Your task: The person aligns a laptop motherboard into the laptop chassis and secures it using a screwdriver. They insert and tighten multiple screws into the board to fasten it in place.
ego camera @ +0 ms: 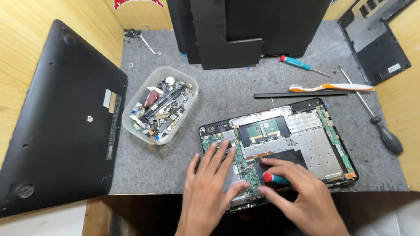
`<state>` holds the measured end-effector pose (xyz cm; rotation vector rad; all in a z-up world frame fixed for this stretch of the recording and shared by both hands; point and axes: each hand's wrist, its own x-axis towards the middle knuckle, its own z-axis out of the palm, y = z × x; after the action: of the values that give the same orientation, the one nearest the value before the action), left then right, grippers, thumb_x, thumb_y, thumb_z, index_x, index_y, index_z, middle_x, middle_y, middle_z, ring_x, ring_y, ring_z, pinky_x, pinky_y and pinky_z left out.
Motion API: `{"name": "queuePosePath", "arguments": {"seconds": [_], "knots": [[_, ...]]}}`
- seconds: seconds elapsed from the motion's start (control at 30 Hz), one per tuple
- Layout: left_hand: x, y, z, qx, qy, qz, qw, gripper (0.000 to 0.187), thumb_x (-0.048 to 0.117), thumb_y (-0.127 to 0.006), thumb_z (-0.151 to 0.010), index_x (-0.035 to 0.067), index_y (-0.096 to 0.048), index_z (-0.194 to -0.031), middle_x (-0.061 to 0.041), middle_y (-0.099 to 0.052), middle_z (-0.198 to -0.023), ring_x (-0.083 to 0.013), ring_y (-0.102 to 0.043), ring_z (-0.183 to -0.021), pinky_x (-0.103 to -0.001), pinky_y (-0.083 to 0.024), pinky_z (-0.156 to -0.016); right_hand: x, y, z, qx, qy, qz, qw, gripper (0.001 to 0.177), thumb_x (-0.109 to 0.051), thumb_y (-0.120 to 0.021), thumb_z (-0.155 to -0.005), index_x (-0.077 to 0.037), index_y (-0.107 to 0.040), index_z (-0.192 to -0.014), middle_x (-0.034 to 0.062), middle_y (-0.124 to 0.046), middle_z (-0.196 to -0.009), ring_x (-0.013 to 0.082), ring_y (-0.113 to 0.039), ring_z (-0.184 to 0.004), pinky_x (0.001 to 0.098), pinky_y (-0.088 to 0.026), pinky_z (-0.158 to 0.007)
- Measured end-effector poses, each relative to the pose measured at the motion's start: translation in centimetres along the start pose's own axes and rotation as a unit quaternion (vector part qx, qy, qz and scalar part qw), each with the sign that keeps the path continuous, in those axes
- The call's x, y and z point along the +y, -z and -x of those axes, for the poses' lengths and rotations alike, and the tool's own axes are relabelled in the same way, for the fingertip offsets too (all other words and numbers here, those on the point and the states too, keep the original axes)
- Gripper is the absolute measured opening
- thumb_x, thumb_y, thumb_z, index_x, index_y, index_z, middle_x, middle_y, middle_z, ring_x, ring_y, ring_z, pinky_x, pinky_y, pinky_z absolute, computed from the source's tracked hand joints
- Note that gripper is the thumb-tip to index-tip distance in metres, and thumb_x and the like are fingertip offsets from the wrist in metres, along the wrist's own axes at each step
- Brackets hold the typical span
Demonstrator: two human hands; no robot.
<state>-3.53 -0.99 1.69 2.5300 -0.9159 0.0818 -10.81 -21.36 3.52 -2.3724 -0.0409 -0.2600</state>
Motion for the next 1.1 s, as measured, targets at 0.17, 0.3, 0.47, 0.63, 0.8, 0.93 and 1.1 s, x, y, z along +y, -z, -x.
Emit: {"name": "queuePosePath", "arguments": {"seconds": [0.17, 0.3, 0.47, 0.63, 0.8, 0.93, 1.1], "knots": [[0.4, 0.6, -0.8, 0.003, 0.059, 0.041, 0.997, 0.081, 0.054, -0.076, -0.078, 0.015, -0.047, -0.143, -0.001, -0.052, -0.148, -0.0210, -0.043, -0.139, -0.049, -0.029, -0.110, -0.1, 3.7, 0.2, 0.078, -0.206, 0.032, 0.975, 0.015, -0.023, -0.075, -0.082, -0.017, -0.072, -0.095, -0.0041, -0.073, -0.121, 0.0085, -0.067, -0.108, 0.0268, -0.052, -0.068], [0.2, -0.4, -1.0, 0.035, 0.091, 0.072, 0.993, 0.081, 0.051, -0.074, -0.082, 0.015, -0.042, -0.148, -0.004, -0.060, -0.141, -0.0231, -0.046, -0.138, -0.047, -0.028, -0.110, 3.9, 5.6, 2.3, 0.187, -0.225, 0.197, 0.936, 0.030, -0.017, -0.079, -0.093, -0.006, -0.070, -0.120, 0.0092, -0.067, -0.130, 0.0223, -0.062, -0.116, 0.0375, -0.052, -0.078], [0.7, -0.6, -0.4, 0.081, 0.040, 0.042, 0.995, 0.072, 0.044, -0.079, -0.081, 0.013, -0.051, -0.141, -0.004, -0.053, -0.147, -0.0235, -0.046, -0.138, -0.046, -0.031, -0.112, 6.1, 5.6, 3.7, 0.118, -0.339, 0.259, 0.897, 0.040, -0.039, -0.074, -0.091, -0.017, -0.068, -0.123, 0.0053, -0.065, -0.122, 0.0293, -0.061, -0.084, 0.0455, -0.046, -0.083], [3.1, -0.8, -0.5, 0.087, -0.050, 0.085, 0.991, 0.045, 0.048, -0.073, -0.086, 0.022, -0.067, -0.122, -0.002, -0.058, -0.141, -0.0317, -0.050, -0.136, -0.057, -0.033, -0.110, 6.9, 5.0, 4.5, 0.131, -0.282, 0.281, 0.908, 0.032, -0.038, -0.077, -0.098, -0.015, -0.073, -0.120, 0.0032, -0.070, -0.110, 0.0257, -0.060, -0.077, 0.0407, -0.046, -0.078], [3.5, -0.9, -0.6, 0.053, -0.076, 0.111, 0.990, 0.026, 0.036, -0.068, -0.092, 0.017, -0.070, -0.109, -0.003, -0.062, -0.134, -0.0326, -0.048, -0.136, -0.053, -0.032, -0.108, 6.9, 4.8, 4.3, 0.143, -0.277, 0.257, 0.915, 0.031, -0.033, -0.077, -0.098, -0.014, -0.072, -0.121, 0.0054, -0.067, -0.106, 0.0259, -0.059, -0.073, 0.0407, -0.046, -0.078], [3.5, -1.3, -0.6, 0.072, -0.082, 0.105, 0.989, 0.025, 0.036, -0.072, -0.089, 0.019, -0.071, -0.108, -0.001, -0.063, -0.134, -0.0312, -0.051, -0.134, -0.050, -0.034, -0.108, 6.0, 5.2, 4.2, 0.169, -0.269, 0.228, 0.920, 0.029, -0.024, -0.076, -0.095, -0.009, -0.071, -0.120, 0.0087, -0.068, -0.111, 0.0259, -0.064, -0.095, 0.0382, -0.050, -0.078], [4.3, -0.6, 0.5, 0.058, -0.158, 0.102, 0.980, 0.061, 0.047, -0.078, -0.087, 0.015, -0.058, -0.135, -0.010, -0.053, -0.146, -0.0250, -0.052, -0.138, -0.047, -0.036, -0.113, 6.5, 8.2, 6.6, 0.211, -0.270, -0.024, 0.939, 0.030, -0.004, -0.055, -0.102, 0.005, -0.055, -0.131, 0.0148, -0.052, -0.126, 0.0192, -0.055, -0.106, 0.0286, -0.045, -0.095]]}}
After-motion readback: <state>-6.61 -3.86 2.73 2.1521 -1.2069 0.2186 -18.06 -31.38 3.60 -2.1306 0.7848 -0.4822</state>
